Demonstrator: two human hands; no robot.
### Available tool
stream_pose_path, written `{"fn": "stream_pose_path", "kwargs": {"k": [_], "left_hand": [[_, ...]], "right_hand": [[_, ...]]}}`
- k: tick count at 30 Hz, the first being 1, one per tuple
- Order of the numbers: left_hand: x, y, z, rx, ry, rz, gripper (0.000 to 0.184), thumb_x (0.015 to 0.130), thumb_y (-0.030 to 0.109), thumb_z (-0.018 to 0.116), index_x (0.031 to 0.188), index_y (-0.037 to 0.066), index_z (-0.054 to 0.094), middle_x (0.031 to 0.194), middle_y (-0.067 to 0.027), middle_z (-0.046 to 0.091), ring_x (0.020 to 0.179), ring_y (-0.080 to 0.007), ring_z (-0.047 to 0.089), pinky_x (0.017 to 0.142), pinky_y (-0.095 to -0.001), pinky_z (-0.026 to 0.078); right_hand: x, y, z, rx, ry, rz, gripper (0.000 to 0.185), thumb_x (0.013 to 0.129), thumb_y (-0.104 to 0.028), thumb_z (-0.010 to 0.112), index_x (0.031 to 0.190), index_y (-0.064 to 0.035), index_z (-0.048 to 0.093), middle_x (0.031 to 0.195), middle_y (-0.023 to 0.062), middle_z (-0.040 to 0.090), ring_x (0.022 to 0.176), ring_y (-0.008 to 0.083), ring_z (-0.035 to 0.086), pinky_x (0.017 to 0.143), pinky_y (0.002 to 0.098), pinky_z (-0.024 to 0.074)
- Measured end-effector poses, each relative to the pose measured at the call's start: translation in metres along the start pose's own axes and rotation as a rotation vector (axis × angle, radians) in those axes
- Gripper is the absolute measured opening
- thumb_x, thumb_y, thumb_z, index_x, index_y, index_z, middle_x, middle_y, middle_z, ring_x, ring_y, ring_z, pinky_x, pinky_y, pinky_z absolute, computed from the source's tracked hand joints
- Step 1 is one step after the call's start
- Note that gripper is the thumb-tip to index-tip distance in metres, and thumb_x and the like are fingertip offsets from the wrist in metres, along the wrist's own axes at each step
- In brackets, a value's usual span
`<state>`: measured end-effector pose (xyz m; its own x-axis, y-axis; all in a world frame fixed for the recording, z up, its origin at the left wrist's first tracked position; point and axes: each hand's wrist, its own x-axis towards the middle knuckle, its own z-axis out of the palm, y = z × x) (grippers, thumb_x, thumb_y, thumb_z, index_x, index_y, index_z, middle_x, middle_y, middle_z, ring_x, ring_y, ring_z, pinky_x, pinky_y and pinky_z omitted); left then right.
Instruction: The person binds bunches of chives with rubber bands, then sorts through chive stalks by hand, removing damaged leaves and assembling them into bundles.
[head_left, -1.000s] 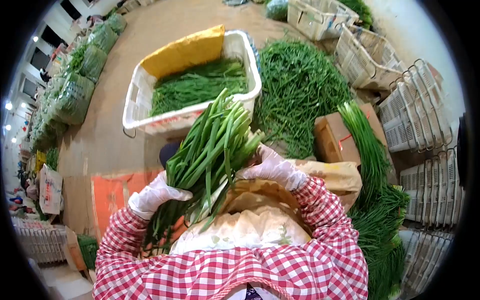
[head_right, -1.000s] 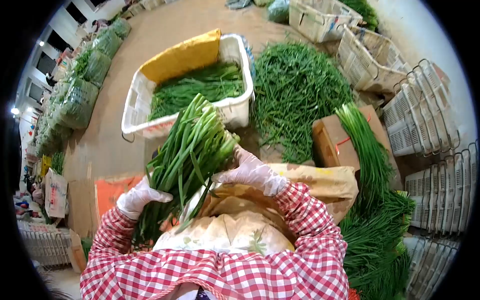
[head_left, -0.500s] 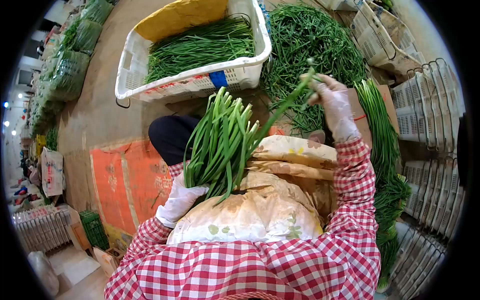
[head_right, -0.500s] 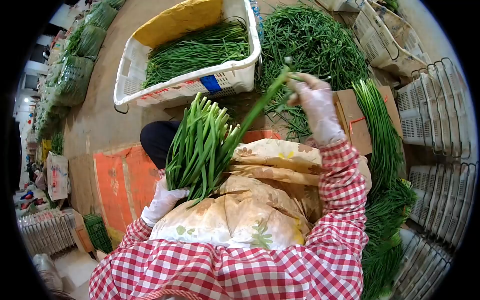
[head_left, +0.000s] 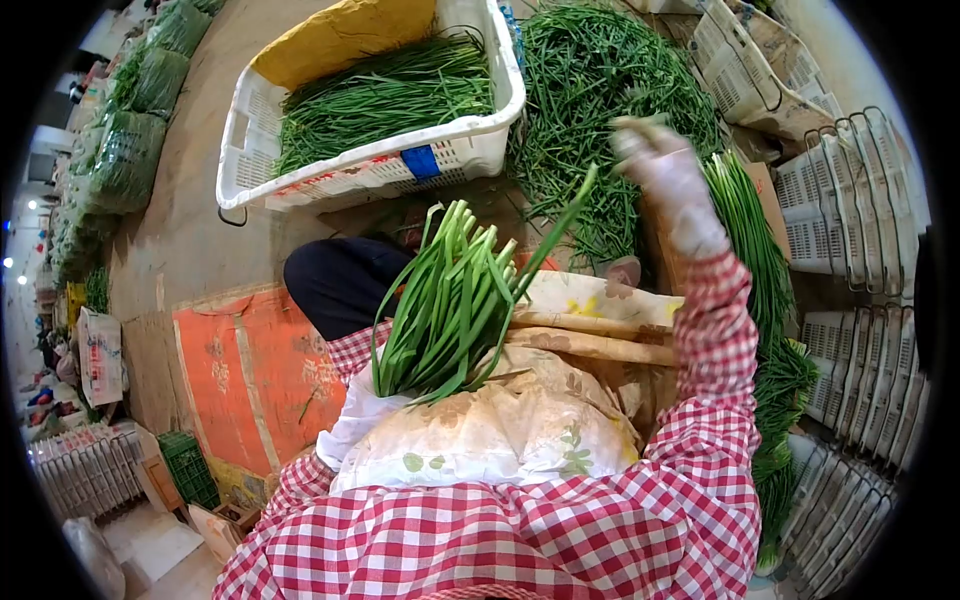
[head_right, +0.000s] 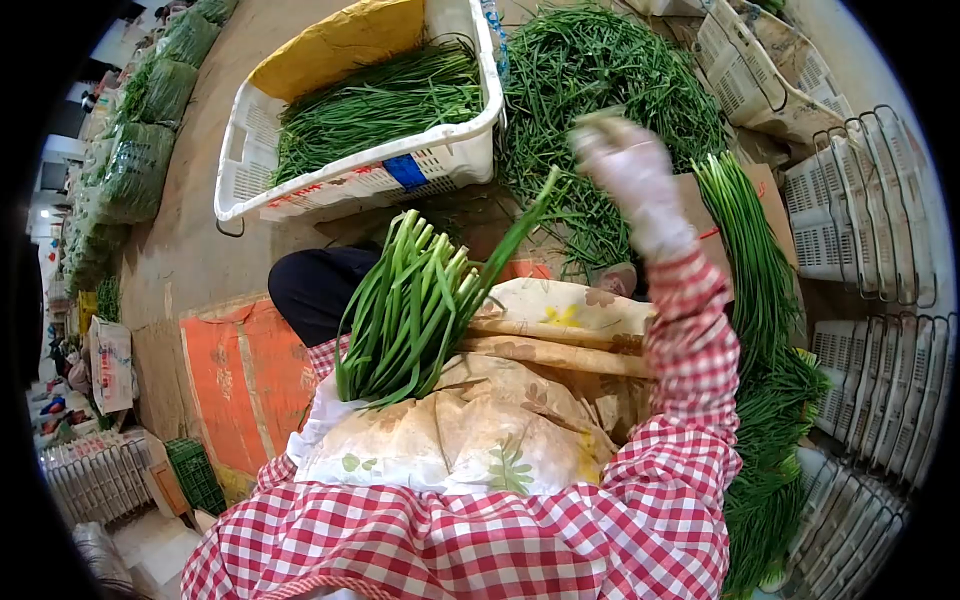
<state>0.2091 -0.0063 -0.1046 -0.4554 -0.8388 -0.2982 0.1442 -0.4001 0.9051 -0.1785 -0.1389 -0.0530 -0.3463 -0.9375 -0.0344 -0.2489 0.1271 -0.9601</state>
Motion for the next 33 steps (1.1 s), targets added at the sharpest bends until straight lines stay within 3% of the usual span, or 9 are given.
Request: {"fn": "stream_pose_path", "kwargs": {"k": [2, 6, 10, 18, 21, 24, 26, 29, 33], "left_hand": [[0.003, 0.007, 0.008, 0.075, 0.067, -0.056, 0.067, 0.073, -0.004, 0.073, 0.132, 0.006, 0.044, 0.122, -0.0071, 0.057, 0.107, -0.0169, 0.057, 0.091, -0.0312, 0.048], [0.006, 0.014, 0.019, 0.185, 0.088, -0.086, 0.069, 0.073, -0.005, 0.072, 0.134, 0.006, 0.042, 0.122, -0.0077, 0.056, 0.106, -0.0189, 0.058, 0.091, -0.0322, 0.049], [0.001, 0.001, 0.003, -0.077, 0.078, -0.166, 0.067, 0.076, -0.007, 0.068, 0.135, 0.006, 0.041, 0.122, -0.0098, 0.057, 0.108, -0.0186, 0.057, 0.092, -0.0331, 0.048], [-0.002, 0.008, 0.012, 0.114, 0.105, -0.214, 0.065, 0.079, -0.008, 0.064, 0.137, 0.007, 0.038, 0.123, -0.0105, 0.057, 0.106, -0.0174, 0.059, 0.09, -0.0314, 0.049], [-0.006, -0.005, 0.0, 0.036, 0.077, -0.16, 0.067, 0.079, -0.008, 0.064, 0.138, 0.008, 0.036, 0.123, -0.0108, 0.057, 0.107, -0.0178, 0.059, 0.09, -0.0312, 0.049], [-0.004, 0.001, 0.008, 0.075, 0.128, -0.183, 0.072, 0.079, -0.009, 0.064, 0.14, 0.009, 0.033, 0.123, -0.011, 0.057, 0.108, -0.0186, 0.059, 0.09, -0.0309, 0.049], [-0.004, -0.002, 0.009, 0.034, 0.108, -0.177, 0.073, 0.078, -0.01, 0.064, 0.141, 0.009, 0.033, 0.124, -0.0113, 0.056, 0.11, -0.0194, 0.058, 0.091, -0.0318, 0.048], [0.002, 0.011, 0.026, 0.061, 0.201, -0.131, 0.061, 0.076, -0.007, 0.066, 0.132, 0.005, 0.044, 0.117, -0.0106, 0.06, 0.103, -0.0182, 0.06, 0.087, -0.0313, 0.05], [0.001, 0.005, 0.012, 0.067, 0.236, -0.204, 0.054, 0.075, -0.004, 0.066, 0.126, 0.003, 0.049, 0.111, -0.0096, 0.062, 0.097, -0.0172, 0.061, 0.084, -0.0308, 0.05]], "right_hand": [[-0.039, -0.044, 0.031, -0.271, -0.482, -0.129, 0.045, 0.08, -0.04, 0.069, 0.106, -0.0031, 0.065, 0.101, 0.0117, 0.06, 0.09, 0.0213, 0.058, 0.08, 0.0354, 0.0502], [-0.062, -0.033, 0.078, -0.822, -0.679, -0.532, 0.052, 0.073, -0.046, 0.072, 0.102, -0.0043, 0.067, 0.094, 0.0132, 0.06, 0.09, 0.0299, 0.058, 0.079, 0.0405, 0.0467], [-0.042, -0.008, 0.077, -0.55, -0.8, -0.256, 0.035, 0.077, -0.034, 0.067, 0.095, -0.0043, 0.068, 0.089, 0.017, 0.063, 0.089, 0.0299, 0.061, 0.08, 0.0378, 0.0472], [0.03, 0.036, 0.046, -0.823, -0.061, -0.828, 0.01, 0.091, -0.007, 0.05, 0.085, -0.0062, 0.059, 0.07, 0.0056, 0.061, 0.059, 0.016, 0.06, 0.049, 0.0262, 0.0552], [0.043, 0.018, 0.015, -1.257, 0.053, -0.367, 0.026, 0.093, -0.02, 0.051, 0.108, 0.0004, 0.056, 0.091, 0.0132, 0.065, 0.067, 0.021, 0.063, 0.056, 0.03, 0.0556], [-0.021, -0.02, 0.024, -0.709, -0.11, -0.246, 0.038, 0.095, -0.037, 0.049, 0.09, 0.0003, 0.054, 0.067, 0.0076, 0.055, 0.055, 0.0152, 0.055, 0.05, 0.0316, 0.0492], [-0.06, -0.052, 0.043, -0.509, -0.655, 0.024, 0.045, 0.089, -0.043, 0.056, 0.087, 0.0013, 0.054, 0.07, 0.012, 0.059, 0.059, 0.0226, 0.059, 0.056, 0.0389, 0.0495], [-0.08, -0.022, 0.067, -0.597, -0.624, -0.149, 0.04, 0.086, -0.039, 0.061, 0.082, 0.0008, 0.056, 0.069, 0.0155, 0.059, 0.064, 0.0302, 0.061, 0.063, 0.044, 0.0497], [-0.053, -0.001, 0.051, -0.439, -0.596, -0.646, 0.009, 0.088, -0.015, 0.057, 0.089, -0.0061, 0.059, 0.063, 0.0088, 0.057, 0.058, 0.0214, 0.06, 0.05, 0.0319, 0.0499]]}}
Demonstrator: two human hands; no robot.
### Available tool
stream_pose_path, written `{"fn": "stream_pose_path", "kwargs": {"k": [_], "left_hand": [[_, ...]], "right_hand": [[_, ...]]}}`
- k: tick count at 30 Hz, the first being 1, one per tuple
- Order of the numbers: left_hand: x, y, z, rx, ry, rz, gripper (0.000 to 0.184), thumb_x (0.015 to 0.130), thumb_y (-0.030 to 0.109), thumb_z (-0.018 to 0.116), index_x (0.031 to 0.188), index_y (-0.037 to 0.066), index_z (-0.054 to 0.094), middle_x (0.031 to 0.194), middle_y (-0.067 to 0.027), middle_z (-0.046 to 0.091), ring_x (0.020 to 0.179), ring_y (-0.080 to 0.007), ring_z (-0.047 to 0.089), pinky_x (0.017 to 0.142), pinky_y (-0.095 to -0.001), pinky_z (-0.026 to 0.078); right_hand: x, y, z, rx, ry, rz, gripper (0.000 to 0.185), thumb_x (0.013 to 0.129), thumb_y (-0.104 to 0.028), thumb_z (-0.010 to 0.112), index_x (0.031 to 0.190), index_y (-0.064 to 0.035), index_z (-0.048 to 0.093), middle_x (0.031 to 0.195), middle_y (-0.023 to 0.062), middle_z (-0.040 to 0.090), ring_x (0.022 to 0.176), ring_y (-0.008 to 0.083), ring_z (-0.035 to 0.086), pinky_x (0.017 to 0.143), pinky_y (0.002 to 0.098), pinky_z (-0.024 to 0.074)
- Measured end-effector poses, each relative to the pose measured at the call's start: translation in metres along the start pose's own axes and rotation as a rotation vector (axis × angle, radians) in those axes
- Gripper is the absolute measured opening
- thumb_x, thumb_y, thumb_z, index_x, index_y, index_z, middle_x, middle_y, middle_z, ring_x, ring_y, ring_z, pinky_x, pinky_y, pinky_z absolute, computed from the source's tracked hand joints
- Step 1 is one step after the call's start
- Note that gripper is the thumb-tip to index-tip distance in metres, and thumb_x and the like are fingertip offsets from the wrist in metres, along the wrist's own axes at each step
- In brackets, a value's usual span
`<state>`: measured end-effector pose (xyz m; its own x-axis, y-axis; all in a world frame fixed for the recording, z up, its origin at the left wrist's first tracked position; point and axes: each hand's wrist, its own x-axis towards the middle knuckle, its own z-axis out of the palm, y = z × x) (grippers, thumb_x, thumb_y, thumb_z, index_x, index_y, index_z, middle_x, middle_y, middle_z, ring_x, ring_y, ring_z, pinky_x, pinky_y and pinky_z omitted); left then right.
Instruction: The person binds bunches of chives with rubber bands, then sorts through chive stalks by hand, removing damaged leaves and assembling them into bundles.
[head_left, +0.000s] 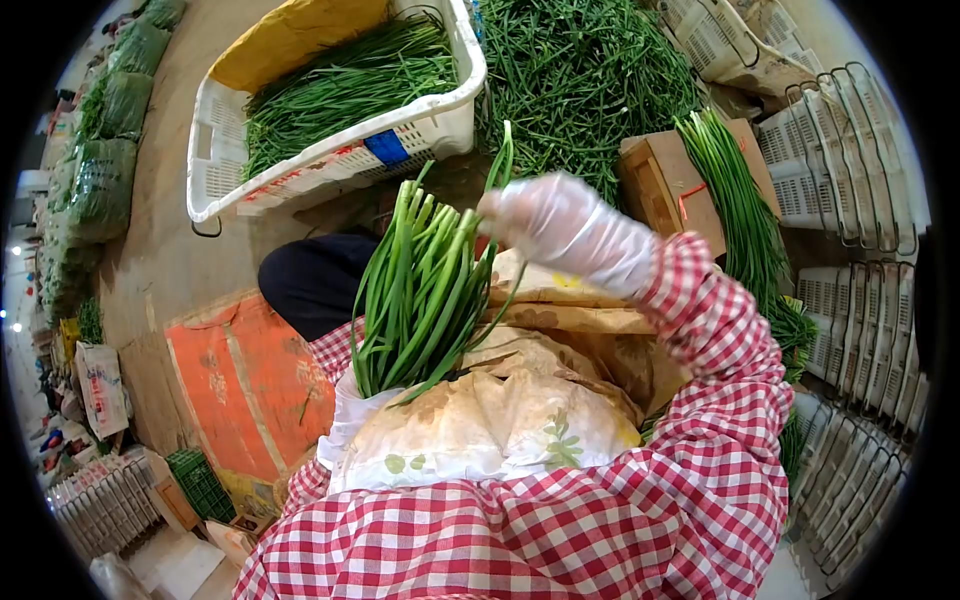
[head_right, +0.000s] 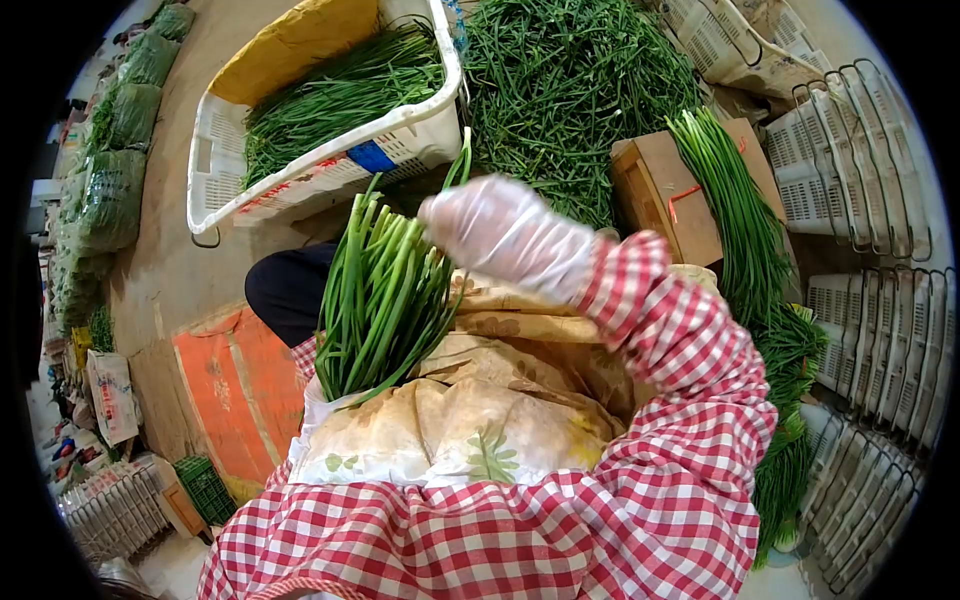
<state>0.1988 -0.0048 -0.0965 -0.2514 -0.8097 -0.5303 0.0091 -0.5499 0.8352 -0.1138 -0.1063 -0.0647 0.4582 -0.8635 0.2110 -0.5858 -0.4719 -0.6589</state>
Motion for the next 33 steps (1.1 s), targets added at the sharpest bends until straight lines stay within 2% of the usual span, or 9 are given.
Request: {"fn": "stream_pose_path", "kwargs": {"k": [2, 5, 8, 10, 13, 16, 21, 27, 33], "left_hand": [[0.0, -0.003, -0.006, 0.006, 0.027, -0.041, 0.051, 0.074, -0.003, 0.066, 0.123, 0.002, 0.051, 0.109, -0.0092, 0.063, 0.094, -0.0167, 0.062, 0.082, -0.0305, 0.05], [-0.002, -0.004, -0.012, 0.019, 0.081, -0.096, 0.046, 0.073, -0.001, 0.066, 0.118, 0.001, 0.055, 0.104, -0.0084, 0.064, 0.09, -0.016, 0.063, 0.08, -0.0302, 0.051], [-0.001, -0.006, -0.017, 0.005, 0.071, -0.125, 0.044, 0.071, 0.0, 0.065, 0.115, 0.0, 0.057, 0.101, -0.008, 0.065, 0.087, -0.0159, 0.063, 0.078, -0.0303, 0.051], [0.0, -0.007, -0.019, -0.013, 0.037, -0.125, 0.046, 0.07, 0.001, 0.064, 0.115, 0.0, 0.057, 0.101, -0.008, 0.065, 0.087, -0.0162, 0.063, 0.078, -0.0306, 0.051], [0.003, -0.005, -0.023, -0.11, -0.044, -0.117, 0.045, 0.071, 0.005, 0.063, 0.115, 0.0, 0.057, 0.102, -0.0087, 0.065, 0.087, -0.0176, 0.063, 0.078, -0.0316, 0.051], [0.006, -0.012, -0.033, -0.333, -0.044, -0.28, 0.041, 0.075, 0.014, 0.061, 0.114, 0.001, 0.058, 0.101, -0.01, 0.065, 0.086, -0.0198, 0.064, 0.078, -0.0339, 0.052], [0.003, -0.004, -0.036, -0.441, 0.003, -0.306, 0.039, 0.077, 0.02, 0.063, 0.111, 0.002, 0.058, 0.1, -0.0084, 0.064, 0.085, -0.0182, 0.063, 0.079, -0.0315, 0.051], [0.007, 0.002, -0.022, -0.339, 0.085, -0.168, 0.044, 0.075, 0.022, 0.064, 0.114, 0.003, 0.057, 0.103, -0.0069, 0.062, 0.09, -0.0183, 0.06, 0.081, -0.0324, 0.048], [0.005, 0.007, -0.016, -0.163, 0.005, -0.036, 0.055, 0.069, 0.019, 0.066, 0.12, 0.001, 0.053, 0.107, -0.0067, 0.061, 0.094, -0.0177, 0.057, 0.085, -0.0322, 0.045]], "right_hand": [[0.002, 0.028, -0.028, -0.126, 0.179, 0.031, 0.006, 0.089, -0.011, 0.054, 0.093, -0.0083, 0.057, 0.057, 0.0057, 0.05, 0.05, 0.0181, 0.054, 0.043, 0.0295, 0.0488], [-0.001, 0.076, -0.072, -0.65, 0.136, 0.68, 0.038, 0.093, -0.036, 0.052, 0.114, -0.0046, 0.053, 0.056, 0.0, 0.044, 0.045, 0.0116, 0.046, 0.038, 0.0258, 0.046], [-0.005, 0.079, -0.049, 0.085, -0.062, 1.002, 0.105, 0.076, -0.077, 0.046, 0.143, 0.0007, 0.021, 0.147, 0.0268, 0.019, 0.135, 0.0382, 0.027, 0.109, 0.0496, 0.0249], [0.007, 0.061, -0.018, 0.826, -0.137, 0.988, 0.111, 0.07, -0.077, 0.054, 0.141, 0.0032, 0.022, 0.145, 0.0282, 0.023, 0.134, 0.0436, 0.025, 0.104, 0.0616, 0.0264], [0.036, 0.052, 0.029, 1.313, 0.078, 0.6, 0.088, 0.079, -0.057, 0.063, 0.133, 0.0069, 0.035, 0.126, 0.0263, 0.048, 0.12, 0.0354, 0.047, 0.099, 0.0511, 0.0412], [0.055, 0.023, -0.006, 1.433, 0.217, 0.414, 0.04, 0.091, -0.037, 0.057, 0.101, 0.0017, 0.058, 0.083, 0.0083, 0.062, 0.073, 0.0167, 0.061, 0.073, 0.0305, 0.0549], [0.05, 0.039, -0.088, 0.026, 0.978, 0.054, 0.021, 0.089, -0.027, 0.062, 0.086, -0.0075, 0.067, 0.085, 0.0035, 0.069, 0.078, 0.0073, 0.065, 0.074, 0.0239, 0.0557], [0.038, -0.025, -0.002, -0.048, -0.089, -0.097, 0.031, 0.075, -0.029, 0.073, 0.102, -0.0154, 0.067, 0.102, 0.0046, 0.061, 0.091, 0.0201, 0.059, 0.075, 0.0308, 0.054], [0.036, -0.015, 0.012, 0.386, -0.486, 0.13, 0.027, 0.074, -0.017, 0.075, 0.098, -0.0079, 0.069, 0.096, 0.0105, 0.061, 0.09, 0.0229, 0.059, 0.078, 0.0347, 0.0465]]}}
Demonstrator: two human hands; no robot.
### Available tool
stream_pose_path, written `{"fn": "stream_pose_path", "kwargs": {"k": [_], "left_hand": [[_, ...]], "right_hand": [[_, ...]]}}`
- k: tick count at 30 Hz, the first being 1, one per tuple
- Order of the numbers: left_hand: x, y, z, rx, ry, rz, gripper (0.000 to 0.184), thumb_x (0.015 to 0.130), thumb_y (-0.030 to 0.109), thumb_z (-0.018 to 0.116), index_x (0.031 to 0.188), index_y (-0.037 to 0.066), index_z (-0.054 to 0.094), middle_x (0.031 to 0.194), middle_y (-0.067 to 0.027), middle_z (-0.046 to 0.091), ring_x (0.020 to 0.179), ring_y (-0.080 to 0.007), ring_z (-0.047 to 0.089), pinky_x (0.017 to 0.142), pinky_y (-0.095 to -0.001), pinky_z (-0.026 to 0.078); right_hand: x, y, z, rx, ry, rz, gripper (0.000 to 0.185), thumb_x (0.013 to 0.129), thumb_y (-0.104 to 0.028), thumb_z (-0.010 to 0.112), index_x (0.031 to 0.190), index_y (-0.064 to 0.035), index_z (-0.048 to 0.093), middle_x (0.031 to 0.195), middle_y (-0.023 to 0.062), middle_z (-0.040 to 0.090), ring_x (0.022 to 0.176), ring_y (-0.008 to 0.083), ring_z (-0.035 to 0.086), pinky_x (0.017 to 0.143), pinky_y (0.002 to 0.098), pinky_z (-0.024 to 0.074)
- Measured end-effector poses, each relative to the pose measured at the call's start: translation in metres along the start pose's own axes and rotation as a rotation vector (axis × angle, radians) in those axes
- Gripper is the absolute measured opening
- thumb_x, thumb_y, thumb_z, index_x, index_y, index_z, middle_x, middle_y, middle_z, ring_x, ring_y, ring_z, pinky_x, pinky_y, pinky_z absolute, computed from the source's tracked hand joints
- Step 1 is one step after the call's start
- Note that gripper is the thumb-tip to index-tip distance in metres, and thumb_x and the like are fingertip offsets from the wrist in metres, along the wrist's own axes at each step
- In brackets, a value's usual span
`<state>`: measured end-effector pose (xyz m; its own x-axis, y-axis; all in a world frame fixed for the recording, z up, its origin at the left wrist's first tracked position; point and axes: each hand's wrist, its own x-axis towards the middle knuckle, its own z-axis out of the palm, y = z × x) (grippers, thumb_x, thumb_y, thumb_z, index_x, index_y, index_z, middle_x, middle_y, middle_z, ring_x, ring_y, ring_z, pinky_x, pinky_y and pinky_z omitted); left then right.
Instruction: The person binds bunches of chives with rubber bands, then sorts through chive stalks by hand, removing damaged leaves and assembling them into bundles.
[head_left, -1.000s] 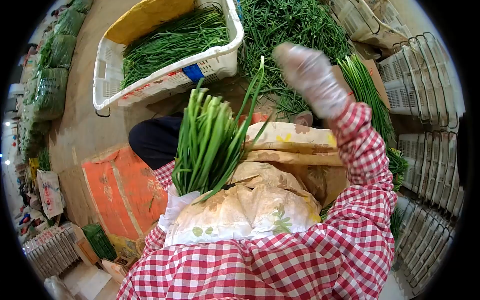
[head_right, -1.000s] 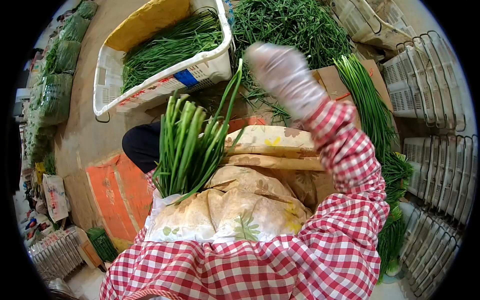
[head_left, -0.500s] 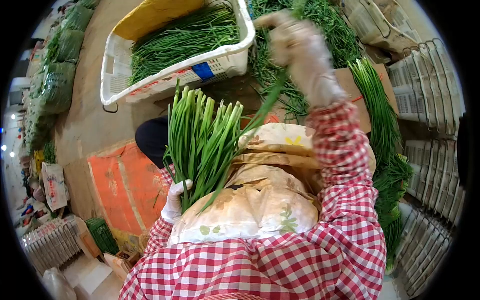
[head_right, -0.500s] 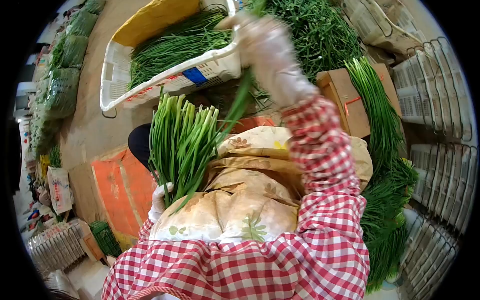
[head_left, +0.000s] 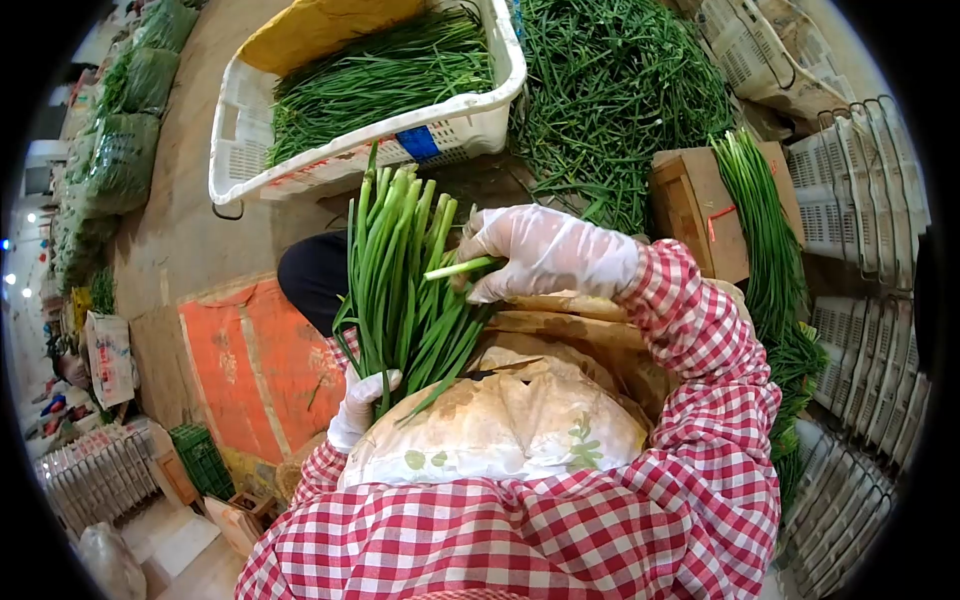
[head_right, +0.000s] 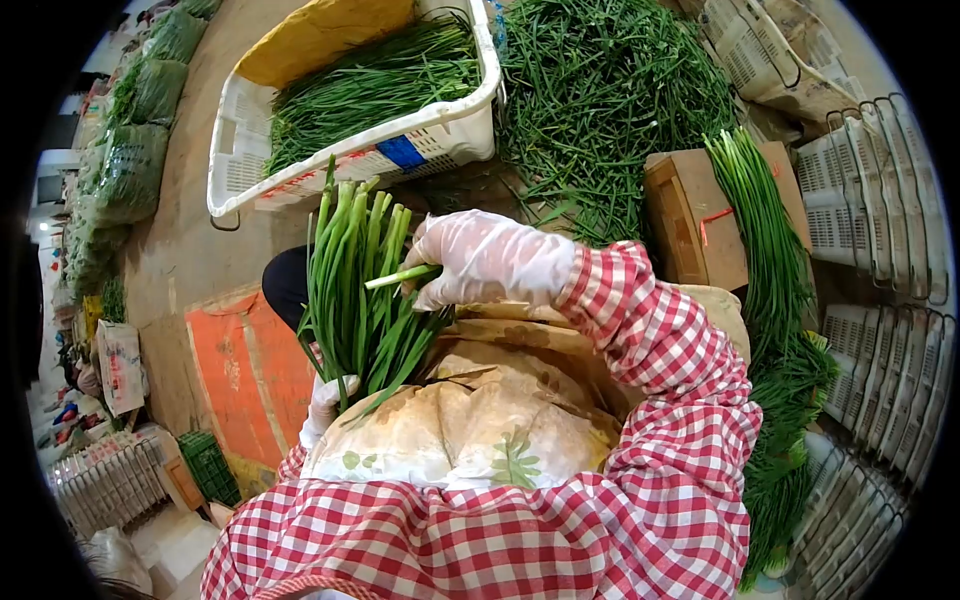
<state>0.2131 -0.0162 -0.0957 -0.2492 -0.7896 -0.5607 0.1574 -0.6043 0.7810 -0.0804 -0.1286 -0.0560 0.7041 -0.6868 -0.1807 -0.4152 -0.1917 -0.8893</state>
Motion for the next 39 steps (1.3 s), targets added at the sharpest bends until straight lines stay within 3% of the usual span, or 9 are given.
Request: {"fn": "stream_pose_path", "kwargs": {"k": [5, 8, 12, 16, 19, 22, 29, 34, 39], "left_hand": [[0.003, -0.01, -0.019, -0.228, 0.004, -0.082, 0.03, 0.075, 0.017, 0.062, 0.1, 0.001, 0.059, 0.094, -0.005, 0.062, 0.083, -0.0149, 0.057, 0.077, -0.0305, 0.046], [0.012, -0.05, -0.047, -0.212, 0.14, -0.114, 0.013, 0.082, 0.017, 0.056, 0.078, 0.004, 0.058, 0.077, -0.0028, 0.06, 0.068, -0.013, 0.056, 0.065, -0.0294, 0.046], [0.015, -0.05, -0.056, -0.487, 0.001, -0.005, 0.018, 0.081, 0.02, 0.055, 0.082, 0.002, 0.06, 0.084, -0.007, 0.064, 0.073, -0.0174, 0.06, 0.068, -0.0319, 0.05], [0.01, -0.024, -0.024, -0.524, -0.099, -0.051, 0.041, 0.076, 0.019, 0.057, 0.112, -0.001, 0.057, 0.106, -0.0152, 0.063, 0.091, -0.0252, 0.063, 0.084, -0.0361, 0.05], [0.001, -0.012, -0.008, -0.476, -0.097, -0.067, 0.044, 0.075, 0.018, 0.058, 0.114, -0.001, 0.056, 0.108, -0.0154, 0.063, 0.093, -0.0255, 0.062, 0.085, -0.0365, 0.049], [-0.001, -0.011, -0.007, -0.442, -0.099, -0.07, 0.047, 0.074, 0.018, 0.058, 0.117, -0.001, 0.054, 0.109, -0.0156, 0.062, 0.094, -0.0258, 0.062, 0.086, -0.0369, 0.049], [-0.003, -0.003, 0.005, -0.365, -0.112, -0.061, 0.055, 0.072, 0.017, 0.06, 0.123, -0.001, 0.05, 0.113, -0.0161, 0.06, 0.098, -0.0264, 0.061, 0.089, -0.0379, 0.047], [0.003, -0.016, -0.017, -0.315, -0.171, -0.091, 0.06, 0.069, 0.015, 0.062, 0.126, -0.001, 0.047, 0.116, -0.0155, 0.059, 0.103, -0.0265, 0.059, 0.092, -0.0388, 0.046], [0.0, -0.015, -0.012, -0.374, -0.14, -0.081, 0.059, 0.071, 0.016, 0.063, 0.125, -0.001, 0.048, 0.113, -0.0124, 0.06, 0.1, -0.0236, 0.059, 0.089, -0.0363, 0.047]], "right_hand": [[-0.002, 0.002, -0.018, 0.435, 0.041, 0.259, 0.017, 0.087, -0.02, 0.062, 0.09, -0.0033, 0.063, 0.075, 0.0049, 0.063, 0.066, 0.0128, 0.06, 0.063, 0.0264, 0.0493], [-0.023, 0.0, -0.048, 0.825, 0.571, 0.208, 0.015, 0.089, -0.019, 0.059, 0.093, -0.0053, 0.061, 0.069, 0.0008, 0.061, 0.061, 0.0069, 0.057, 0.057, 0.0201, 0.0462], [-0.039, 0.036, -0.075, 0.213, 0.851, 0.428, 0.052, 0.091, -0.023, 0.057, 0.136, -0.0041, 0.04, 0.128, 0.0192, 0.052, 0.062, 0.0131, 0.059, 0.064, 0.0249, 0.0538], [-0.016, 0.051, -0.011, 0.677, 0.27, 0.257, 0.11, 0.073, -0.024, 0.077, 0.147, -0.009, -0.004, 0.145, 0.0268, 0.026, 0.112, 0.0287, 0.055, 0.062, 0.0252, 0.0539], [0.004, 0.064, 0.04, 0.678, 0.193, -0.06, 0.119, 0.069, -0.01, 0.081, 0.147, -0.0148, -0.009, 0.151, 0.0174, 0.017, 0.126, 0.0224, 0.039, 0.096, 0.0299, 0.0427], [-0.004, 0.036, 0.038, 1.084, 0.006, -0.134, 0.113, 0.07, 0.0, 0.077, 0.149, -0.0159, -0.003, 0.149, 0.0089, 0.024, 0.124, 0.0169, 0.039, 0.1, 0.0284, 0.0382], [-0.036, 0.017, 0.004, 0.349, 0.026, 0.168, 0.057, 0.077, -0.012, 0.07, 0.13, -0.0093, 0.049, 0.105, 0.0087, 0.065, 0.096, 0.0147, 0.059, 0.085, 0.0284, 0.0464], [-0.033, 0.015, -0.015, -0.039, 0.184, 0.503, 0.024, 0.076, -0.006, 0.065, 0.099, -0.0077, 0.068, 0.077, 0.0124, 0.067, 0.063, 0.0195, 0.061, 0.059, 0.0312, 0.0484], [-0.041, 0.022, -0.04, -0.776, 0.61, 0.151, 0.008, 0.08, -0.013, 0.064, 0.086, -0.0093, 0.061, 0.065, 0.008, 0.057, 0.059, 0.0238, 0.059, 0.049, 0.0321, 0.0491]]}}
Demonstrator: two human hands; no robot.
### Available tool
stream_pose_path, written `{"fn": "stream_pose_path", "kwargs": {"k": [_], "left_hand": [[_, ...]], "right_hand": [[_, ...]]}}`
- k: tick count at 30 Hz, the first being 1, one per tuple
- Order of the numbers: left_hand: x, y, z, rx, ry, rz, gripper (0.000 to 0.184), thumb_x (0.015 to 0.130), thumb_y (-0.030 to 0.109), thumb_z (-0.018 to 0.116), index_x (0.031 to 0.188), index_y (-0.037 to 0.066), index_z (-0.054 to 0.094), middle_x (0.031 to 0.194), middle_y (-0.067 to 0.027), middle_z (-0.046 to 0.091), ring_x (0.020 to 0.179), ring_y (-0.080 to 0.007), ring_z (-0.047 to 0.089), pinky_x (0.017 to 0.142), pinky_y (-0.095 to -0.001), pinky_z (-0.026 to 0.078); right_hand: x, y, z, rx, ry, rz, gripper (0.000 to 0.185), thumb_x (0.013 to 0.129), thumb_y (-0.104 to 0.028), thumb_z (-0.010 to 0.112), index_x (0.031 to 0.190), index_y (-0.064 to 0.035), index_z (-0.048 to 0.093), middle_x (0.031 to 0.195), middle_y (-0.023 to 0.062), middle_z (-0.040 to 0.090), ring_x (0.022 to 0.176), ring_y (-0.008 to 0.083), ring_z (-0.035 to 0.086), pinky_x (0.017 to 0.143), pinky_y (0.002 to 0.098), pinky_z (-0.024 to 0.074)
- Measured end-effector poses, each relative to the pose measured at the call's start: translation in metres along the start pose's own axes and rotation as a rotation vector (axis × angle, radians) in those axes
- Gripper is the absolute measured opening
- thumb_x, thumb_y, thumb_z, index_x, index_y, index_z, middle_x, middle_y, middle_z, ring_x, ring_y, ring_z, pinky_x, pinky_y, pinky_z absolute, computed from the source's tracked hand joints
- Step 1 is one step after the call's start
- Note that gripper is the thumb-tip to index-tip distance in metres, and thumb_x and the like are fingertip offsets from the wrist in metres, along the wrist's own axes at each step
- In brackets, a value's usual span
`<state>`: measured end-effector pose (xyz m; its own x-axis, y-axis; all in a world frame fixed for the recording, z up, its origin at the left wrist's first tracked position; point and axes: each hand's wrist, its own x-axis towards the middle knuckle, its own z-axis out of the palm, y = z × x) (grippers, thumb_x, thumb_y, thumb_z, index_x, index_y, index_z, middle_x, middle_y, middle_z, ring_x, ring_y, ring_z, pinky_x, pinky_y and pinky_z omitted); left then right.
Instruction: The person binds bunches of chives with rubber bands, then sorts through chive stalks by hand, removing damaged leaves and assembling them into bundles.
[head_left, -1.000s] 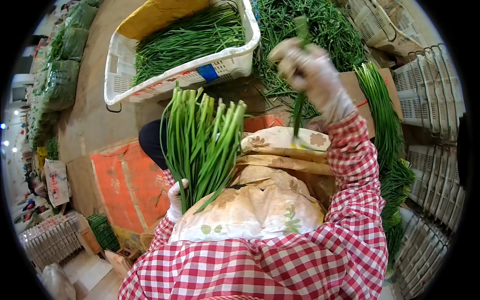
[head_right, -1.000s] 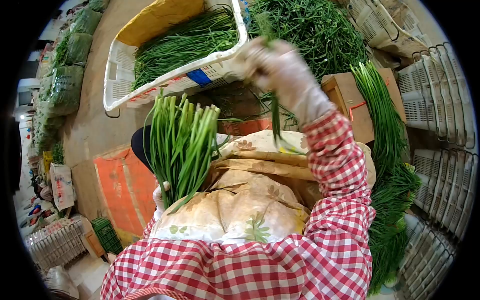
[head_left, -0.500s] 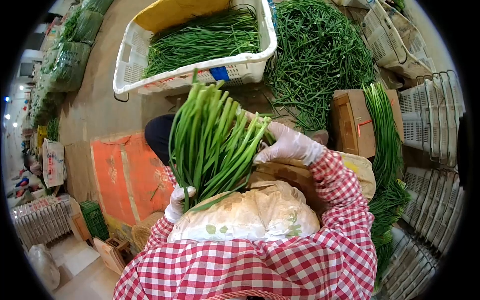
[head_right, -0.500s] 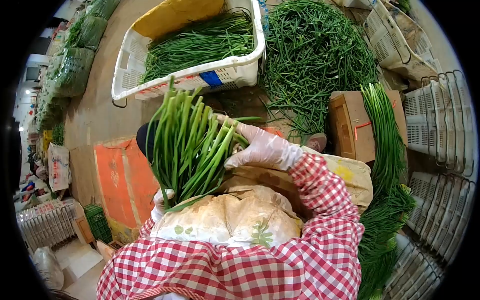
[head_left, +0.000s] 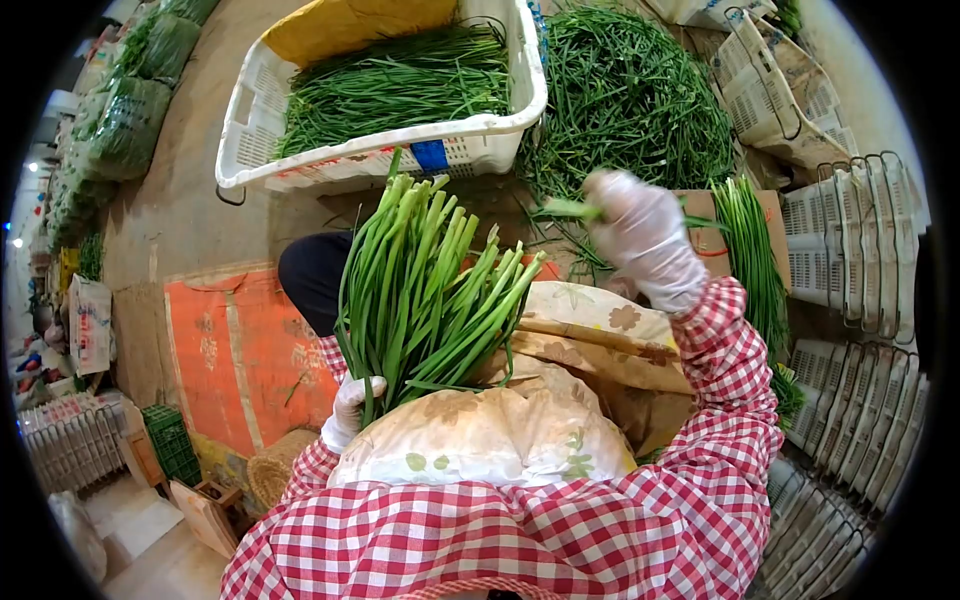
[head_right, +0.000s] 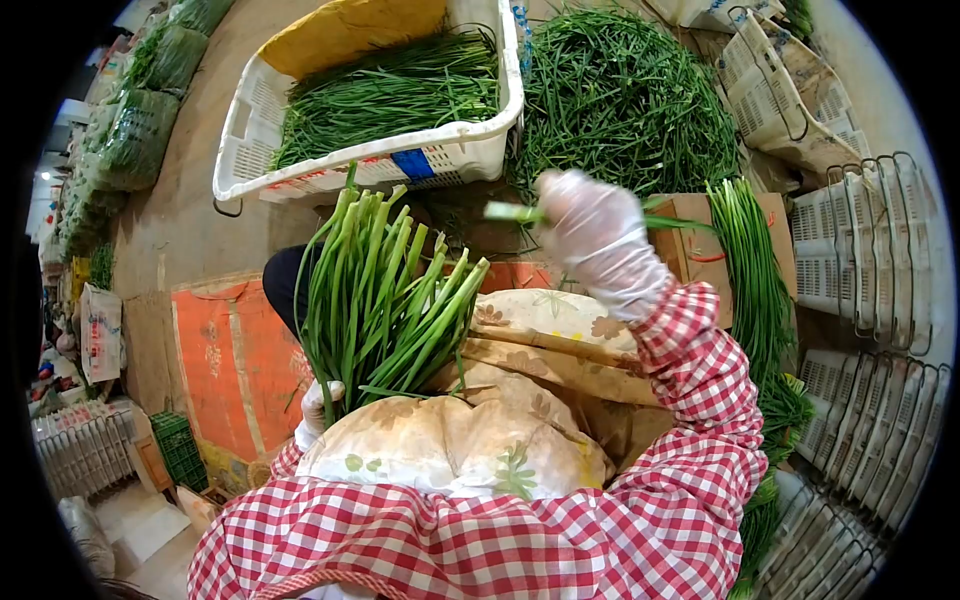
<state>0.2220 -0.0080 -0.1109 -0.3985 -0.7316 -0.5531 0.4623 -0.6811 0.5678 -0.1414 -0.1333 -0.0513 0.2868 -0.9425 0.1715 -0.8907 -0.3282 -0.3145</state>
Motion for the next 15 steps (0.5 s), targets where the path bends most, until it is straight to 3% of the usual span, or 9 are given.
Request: {"fn": "stream_pose_path", "kwargs": {"k": [3, 4, 5, 7, 8, 10, 13, 14, 15], "left_hand": [[0.001, -0.004, -0.01, 0.05, 0.013, -0.014, 0.059, 0.072, 0.019, 0.064, 0.125, -0.002, 0.048, 0.112, -0.0114, 0.06, 0.099, -0.0219, 0.059, 0.088, -0.0349, 0.046], [0.002, -0.003, -0.009, 0.053, 0.012, -0.017, 0.059, 0.072, 0.019, 0.064, 0.125, -0.002, 0.048, 0.112, -0.0114, 0.06, 0.099, -0.0218, 0.059, 0.088, -0.0348, 0.046], [0.002, -0.001, -0.007, 0.054, 0.01, -0.017, 0.059, 0.072, 0.019, 0.064, 0.125, -0.002, 0.048, 0.112, -0.0114, 0.06, 0.099, -0.0217, 0.059, 0.088, -0.0347, 0.046], [0.004, 0.0, -0.004, 0.054, 0.003, -0.02, 0.059, 0.072, 0.018, 0.064, 0.125, -0.002, 0.048, 0.112, -0.0114, 0.06, 0.099, -0.0216, 0.059, 0.088, -0.0346, 0.046], [0.004, 0.0, -0.003, 0.053, 0.004, -0.024, 0.059, 0.072, 0.018, 0.064, 0.125, -0.002, 0.048, 0.112, -0.0114, 0.06, 0.099, -0.0215, 0.059, 0.088, -0.0346, 0.046], [0.003, 0.0, 0.0, 0.053, 0.002, -0.026, 0.059, 0.072, 0.018, 0.064, 0.125, -0.002, 0.048, 0.112, -0.0114, 0.06, 0.099, -0.0213, 0.058, 0.088, -0.0344, 0.046], [0.001, 0.002, -0.001, 0.072, 0.006, -0.029, 0.059, 0.072, 0.018, 0.064, 0.125, -0.002, 0.048, 0.112, -0.0114, 0.06, 0.099, -0.0211, 0.058, 0.088, -0.0342, 0.046], [0.002, 0.002, 0.0, 0.076, 0.004, -0.031, 0.059, 0.072, 0.018, 0.064, 0.125, -0.002, 0.048, 0.112, -0.0114, 0.06, 0.1, -0.021, 0.058, 0.088, -0.0342, 0.046], [0.003, 0.001, -0.001, 0.077, 0.009, -0.035, 0.059, 0.073, 0.018, 0.064, 0.125, -0.002, 0.048, 0.112, -0.0114, 0.06, 0.1, -0.0209, 0.058, 0.089, -0.0341, 0.046]], "right_hand": [[0.009, -0.036, -0.021, 0.156, 0.21, -0.193, 0.016, 0.085, -0.023, 0.064, 0.081, -0.009, 0.057, 0.068, 0.0059, 0.056, 0.057, 0.0151, 0.057, 0.039, 0.0282, 0.0458], [0.008, -0.054, -0.023, -0.011, -0.041, -0.219, 0.032, 0.083, -0.035, 0.065, 0.099, -0.0084, 0.063, 0.07, 0.0052, 0.056, 0.058, 0.0139, 0.055, 0.044, 0.0274, 0.048], [0.009, -0.069, -0.015, -0.115, -0.335, -0.226, 0.032, 0.084, -0.038, 0.062, 0.101, -0.0101, 0.063, 0.07, 0.0067, 0.055, 0.06, 0.0146, 0.057, 0.046, 0.0268, 0.0485], [0.01, -0.085, 0.003, -0.197, -0.454, -0.161, 0.032, 0.083, -0.036, 0.066, 0.1, -0.0094, 0.062, 0.073, 0.0103, 0.056, 0.066, 0.02, 0.06, 0.052, 0.0314, 0.05], [0.01, -0.079, 0.013, -0.199, -0.453, -0.158, 0.032, 0.083, -0.036, 0.066, 0.1, -0.0094, 0.062, 0.073, 0.0103, 0.056, 0.066, 0.02, 0.06, 0.052, 0.0314, 0.05], [0.017, -0.067, 0.032, 0.277, -0.424, -0.147, 0.03, 0.079, -0.032, 0.07, 0.092, -0.0063, 0.062, 0.076, 0.0119, 0.057, 0.071, 0.0269, 0.061, 0.059, 0.0369, 0.05], [0.014, -0.072, 0.046, 0.271, -0.421, -0.098, 0.03, 0.074, -0.029, 0.073, 0.084, -0.0033, 0.061, 0.078, 0.012, 0.057, 0.074, 0.0318, 0.06, 0.065, 0.0402, 0.049], [0.007, -0.07, 0.058, 0.266, -0.085, -0.263, 0.018, 0.075, -0.019, 0.071, 0.075, -0.0046, 0.059, 0.074, 0.009, 0.058, 0.066, 0.0269, 0.06, 0.057, 0.0369, 0.0501], [0.008, -0.065, 0.062, 0.266, -0.086, -0.258, 0.018, 0.075, -0.019, 0.071, 0.075, -0.0046, 0.059, 0.074, 0.009, 0.058, 0.066, 0.0269, 0.06, 0.057, 0.0369, 0.0501]]}}
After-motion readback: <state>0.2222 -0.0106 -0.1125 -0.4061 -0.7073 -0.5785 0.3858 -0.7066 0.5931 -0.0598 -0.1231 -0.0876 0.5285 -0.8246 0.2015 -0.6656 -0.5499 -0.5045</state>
